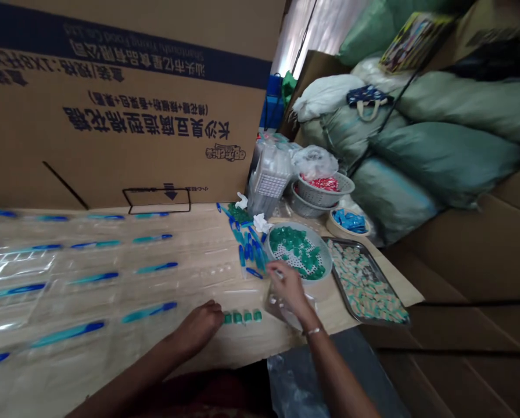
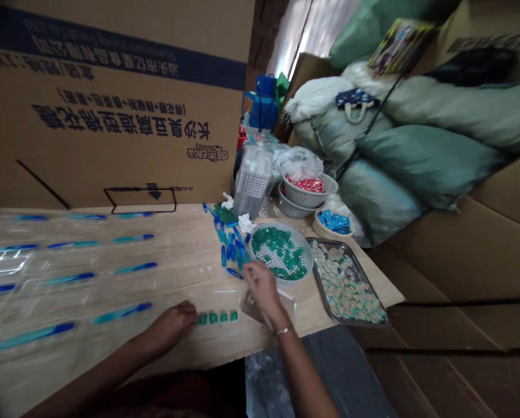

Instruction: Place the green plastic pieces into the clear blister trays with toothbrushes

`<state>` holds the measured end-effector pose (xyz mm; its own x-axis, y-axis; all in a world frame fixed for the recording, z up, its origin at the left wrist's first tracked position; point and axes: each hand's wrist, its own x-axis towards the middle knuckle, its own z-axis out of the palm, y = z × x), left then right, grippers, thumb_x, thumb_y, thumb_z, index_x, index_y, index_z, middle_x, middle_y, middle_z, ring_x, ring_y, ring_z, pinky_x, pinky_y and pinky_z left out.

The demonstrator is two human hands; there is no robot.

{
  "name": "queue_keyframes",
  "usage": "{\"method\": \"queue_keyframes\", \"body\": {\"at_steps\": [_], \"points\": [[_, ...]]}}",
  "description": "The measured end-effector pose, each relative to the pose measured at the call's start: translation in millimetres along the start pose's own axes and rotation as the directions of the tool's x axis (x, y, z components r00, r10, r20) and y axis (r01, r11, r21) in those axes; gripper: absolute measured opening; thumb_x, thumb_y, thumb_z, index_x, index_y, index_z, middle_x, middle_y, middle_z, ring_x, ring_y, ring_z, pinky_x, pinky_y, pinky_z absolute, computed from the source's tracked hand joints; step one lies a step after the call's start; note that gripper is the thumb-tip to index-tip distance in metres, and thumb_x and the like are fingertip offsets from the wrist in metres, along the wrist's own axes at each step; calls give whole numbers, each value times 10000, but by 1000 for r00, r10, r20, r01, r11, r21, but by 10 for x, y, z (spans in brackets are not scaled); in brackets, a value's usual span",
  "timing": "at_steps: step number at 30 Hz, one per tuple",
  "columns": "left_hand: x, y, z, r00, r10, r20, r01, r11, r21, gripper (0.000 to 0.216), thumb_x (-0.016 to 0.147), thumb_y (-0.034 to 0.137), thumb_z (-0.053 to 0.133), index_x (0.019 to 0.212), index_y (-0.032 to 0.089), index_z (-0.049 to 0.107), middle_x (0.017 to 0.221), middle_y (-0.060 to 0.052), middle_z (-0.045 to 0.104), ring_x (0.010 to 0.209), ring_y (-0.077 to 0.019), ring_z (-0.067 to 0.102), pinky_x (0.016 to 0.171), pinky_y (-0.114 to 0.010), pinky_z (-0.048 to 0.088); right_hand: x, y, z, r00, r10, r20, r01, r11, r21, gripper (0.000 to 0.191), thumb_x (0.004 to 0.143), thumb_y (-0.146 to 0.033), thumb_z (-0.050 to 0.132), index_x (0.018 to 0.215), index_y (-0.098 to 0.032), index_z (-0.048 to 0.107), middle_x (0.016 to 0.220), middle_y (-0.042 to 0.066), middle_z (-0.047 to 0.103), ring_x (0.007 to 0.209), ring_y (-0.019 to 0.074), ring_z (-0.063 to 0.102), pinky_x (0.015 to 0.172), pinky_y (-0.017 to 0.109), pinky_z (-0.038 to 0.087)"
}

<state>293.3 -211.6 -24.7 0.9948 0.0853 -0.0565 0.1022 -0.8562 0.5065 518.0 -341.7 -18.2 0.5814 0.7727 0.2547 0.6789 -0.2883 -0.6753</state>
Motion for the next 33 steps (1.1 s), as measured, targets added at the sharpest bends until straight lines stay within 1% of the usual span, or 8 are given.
{"method": "queue_keyframes", "body": {"at_steps": [6, 11, 14, 18, 21, 23, 29, 33], "points": [[52, -64, 187, 1000, -11, -6, 11, 999, 43, 256, 802, 57, 428, 708, 190, 626, 769, -51, 631, 780, -191, 554, 787, -302, 420, 707, 667, -372, 948, 279, -151, -313, 898, -308, 138, 708, -108, 548, 763, -144, 669, 788, 128, 675, 822, 264, 608, 735, 344, 418], [-18, -64, 170, 998, -34, -52, 30, 997, -69, 246, 748, 53, 463, 851, 187, 641, 949, -78, 652, 915, -224, 570, 873, -350, 421, 710, 649, -368, 950, 264, -164, -305, 892, -332, 184, 670, -112, 545, 826, -135, 640, 848, 132, 657, 847, 268, 583, 730, 339, 402], [48, 14, 62, 961, -175, -212, 90, 930, -357, 199, 747, 148, 552, 920, 186, 644, 1025, -98, 647, 976, -244, 568, 891, -370, 421, 487, 388, -235, 978, 170, -123, -184, 976, -115, 189, 715, -198, 522, 870, -157, 623, 833, 84, 632, 760, 226, 576, 685, 323, 426], [283, 66, 3, 848, -513, -134, 93, 392, -915, 227, 706, 359, 672, 818, 165, 635, 758, -38, 655, 702, -171, 600, 687, -294, 463, 16, -179, 196, 980, -48, 195, -35, 914, 404, 168, 741, -224, 556, 881, -204, 646, 786, 25, 609, 670, 169, 575, 605, 268, 455], [378, 35, 40, 801, -590, 99, 59, -86, -995, 362, 528, 394, 805, 714, 147, 616, 655, -2, 641, 602, -128, 584, 643, -264, 449, -245, -458, 547, 975, -5, 221, -112, 852, 512, 136, 734, -205, 593, 858, -206, 650, 778, 20, 612, 681, 160, 583, 602, 256, 466], [371, 2, 46, 784, -597, 171, 63, -198, -978, 397, 445, 369, 845, 662, 138, 606, 618, 6, 640, 577, -116, 578, 640, -254, 443, -309, -493, 711, 979, 76, 191, -173, 807, 565, 126, 739, -231, 611, 856, -196, 643, 769, 23, 625, 692, 163, 589, 621, 264, 475], [314, -36, -105, 804, -593, 44, 108, 74, -991, 335, 562, 419, 774, 661, 136, 625, 598, 9, 632, 581, -118, 565, 601, -239, 412, -113, -384, 830, 944, 182, 276, -327, 630, 704, 245, 662, -387, 713, 771, -173, 663, 695, 18, 657, 632, 155, 600, 609, 270, 487], [360, -71, -124, 835, -549, -29, 44, 120, -992, 289, 528, 336, 780, 626, 149, 583, 616, 25, 610, 580, -103, 530, 603, -234, 411, 8, -485, 790, 918, 197, 344, -392, 583, 712, 258, 618, -397, 739, 736, -178, 671, 647, 1, 649, 594, 146, 594, 586, 265, 490]]}}
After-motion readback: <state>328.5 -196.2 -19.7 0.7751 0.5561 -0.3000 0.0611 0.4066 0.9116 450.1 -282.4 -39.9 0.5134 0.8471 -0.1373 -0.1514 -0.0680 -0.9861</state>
